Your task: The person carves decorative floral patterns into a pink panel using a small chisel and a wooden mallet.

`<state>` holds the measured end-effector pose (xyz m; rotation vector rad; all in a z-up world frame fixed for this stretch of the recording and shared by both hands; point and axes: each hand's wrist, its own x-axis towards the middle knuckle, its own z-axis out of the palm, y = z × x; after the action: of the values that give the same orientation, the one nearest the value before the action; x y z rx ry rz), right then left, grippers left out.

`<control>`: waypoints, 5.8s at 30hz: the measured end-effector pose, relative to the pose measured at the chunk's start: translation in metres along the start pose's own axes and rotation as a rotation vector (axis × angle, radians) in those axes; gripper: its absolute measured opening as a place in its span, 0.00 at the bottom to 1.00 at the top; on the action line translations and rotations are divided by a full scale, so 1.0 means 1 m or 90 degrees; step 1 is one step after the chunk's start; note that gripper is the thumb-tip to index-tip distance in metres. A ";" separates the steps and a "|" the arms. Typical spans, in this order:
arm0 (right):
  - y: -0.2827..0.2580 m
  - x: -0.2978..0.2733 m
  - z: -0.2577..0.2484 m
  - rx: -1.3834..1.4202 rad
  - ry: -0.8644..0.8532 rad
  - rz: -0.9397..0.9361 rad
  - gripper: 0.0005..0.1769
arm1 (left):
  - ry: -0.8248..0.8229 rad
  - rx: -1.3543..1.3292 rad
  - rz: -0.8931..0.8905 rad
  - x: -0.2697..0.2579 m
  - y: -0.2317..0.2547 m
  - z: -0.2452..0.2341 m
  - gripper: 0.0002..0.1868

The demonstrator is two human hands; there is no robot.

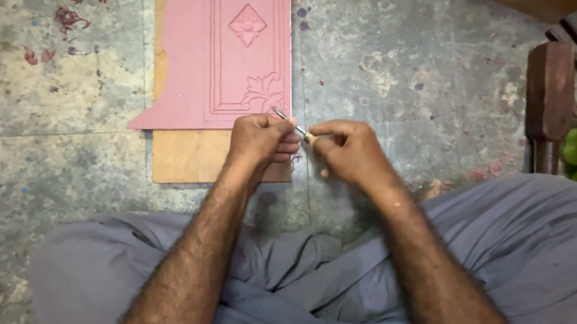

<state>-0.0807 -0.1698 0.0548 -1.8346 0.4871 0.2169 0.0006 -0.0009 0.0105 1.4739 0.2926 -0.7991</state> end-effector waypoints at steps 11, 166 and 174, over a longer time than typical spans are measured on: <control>0.013 -0.001 0.015 0.063 -0.010 0.060 0.15 | -0.008 -0.029 -0.017 0.007 -0.004 -0.002 0.10; -0.027 -0.027 -0.015 -0.135 0.080 -0.062 0.13 | -0.097 0.042 0.051 -0.009 -0.024 0.010 0.15; -0.022 -0.014 0.006 -0.186 0.074 -0.121 0.14 | -0.050 -0.036 -0.013 0.007 -0.019 0.003 0.16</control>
<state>-0.0834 -0.1557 0.0774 -2.1745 0.3714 0.0530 -0.0078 -0.0041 -0.0082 1.3856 0.2698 -0.8562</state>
